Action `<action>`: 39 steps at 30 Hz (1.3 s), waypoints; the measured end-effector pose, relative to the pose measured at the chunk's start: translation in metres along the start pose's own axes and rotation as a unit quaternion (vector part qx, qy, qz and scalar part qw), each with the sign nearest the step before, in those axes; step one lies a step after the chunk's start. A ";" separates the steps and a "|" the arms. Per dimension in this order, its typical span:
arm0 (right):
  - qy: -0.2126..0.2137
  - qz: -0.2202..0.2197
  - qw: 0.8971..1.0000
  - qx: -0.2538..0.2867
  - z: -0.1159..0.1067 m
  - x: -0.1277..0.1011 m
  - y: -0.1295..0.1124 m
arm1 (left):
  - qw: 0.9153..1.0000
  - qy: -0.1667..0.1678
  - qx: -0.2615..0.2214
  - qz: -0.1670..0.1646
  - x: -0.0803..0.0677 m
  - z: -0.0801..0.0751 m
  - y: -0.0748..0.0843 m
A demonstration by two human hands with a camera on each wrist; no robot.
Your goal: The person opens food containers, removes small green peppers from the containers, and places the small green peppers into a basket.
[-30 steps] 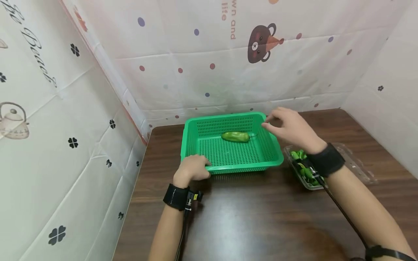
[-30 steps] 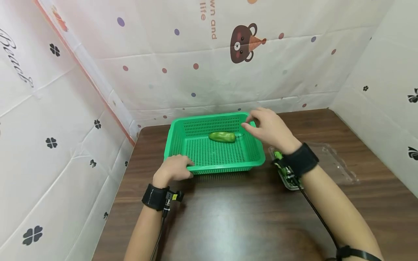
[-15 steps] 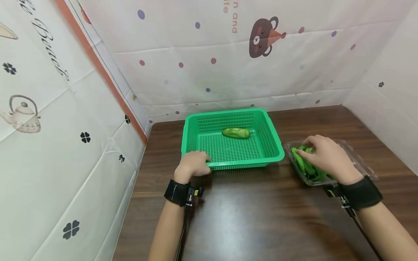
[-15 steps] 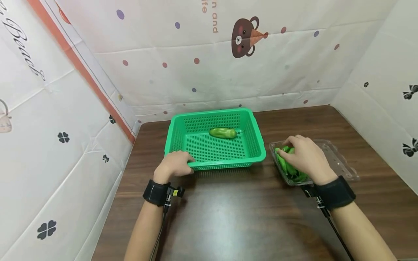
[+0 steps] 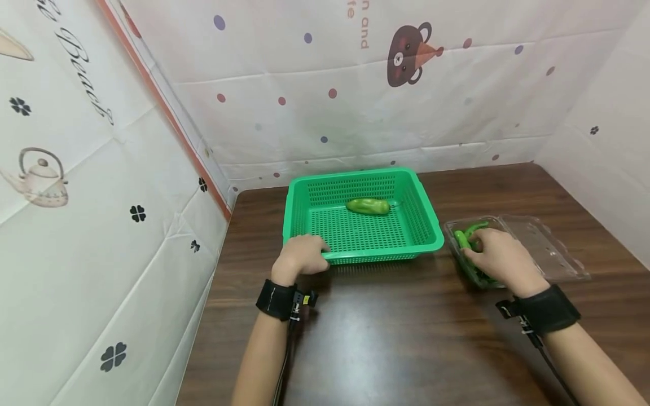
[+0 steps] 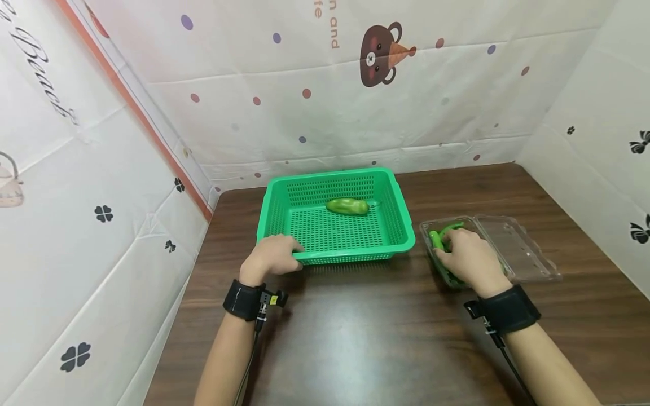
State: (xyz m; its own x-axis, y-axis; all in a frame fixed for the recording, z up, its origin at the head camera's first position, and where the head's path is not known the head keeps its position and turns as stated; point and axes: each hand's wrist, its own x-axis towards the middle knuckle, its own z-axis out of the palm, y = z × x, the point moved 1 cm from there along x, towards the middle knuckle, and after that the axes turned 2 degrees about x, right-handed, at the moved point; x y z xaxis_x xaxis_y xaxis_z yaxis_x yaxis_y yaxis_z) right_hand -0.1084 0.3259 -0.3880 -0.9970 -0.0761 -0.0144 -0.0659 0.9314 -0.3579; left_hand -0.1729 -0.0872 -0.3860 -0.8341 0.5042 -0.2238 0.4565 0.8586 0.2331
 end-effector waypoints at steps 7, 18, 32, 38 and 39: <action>0.002 0.003 1.000 0.007 0.001 0.005 0.002 | 1.000 0.001 0.005 -0.003 0.000 -0.002 0.000; 0.015 0.025 1.000 0.009 0.005 0.008 0.005 | 1.000 0.000 0.007 -0.003 0.001 -0.001 -0.002; 0.006 0.059 0.998 0.034 0.007 0.006 0.010 | 1.000 -0.001 -0.006 -0.010 0.000 -0.002 0.001; 0.008 0.073 0.996 0.049 0.003 0.004 0.012 | 1.000 -0.002 -0.001 -0.007 0.002 0.000 0.001; 0.008 0.074 0.996 0.051 0.002 0.003 0.012 | 1.000 -0.003 -0.001 -0.007 0.002 0.001 0.001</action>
State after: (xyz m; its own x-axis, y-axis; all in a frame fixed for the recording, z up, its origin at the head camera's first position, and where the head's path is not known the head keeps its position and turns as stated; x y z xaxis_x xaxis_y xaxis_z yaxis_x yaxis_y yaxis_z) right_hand -0.1126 0.3362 -0.3945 -0.9960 0.0661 -0.0599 0.0860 0.8910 -0.4459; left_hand -0.1736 -0.0856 -0.3869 -0.8380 0.4933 -0.2331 0.4446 0.8651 0.2324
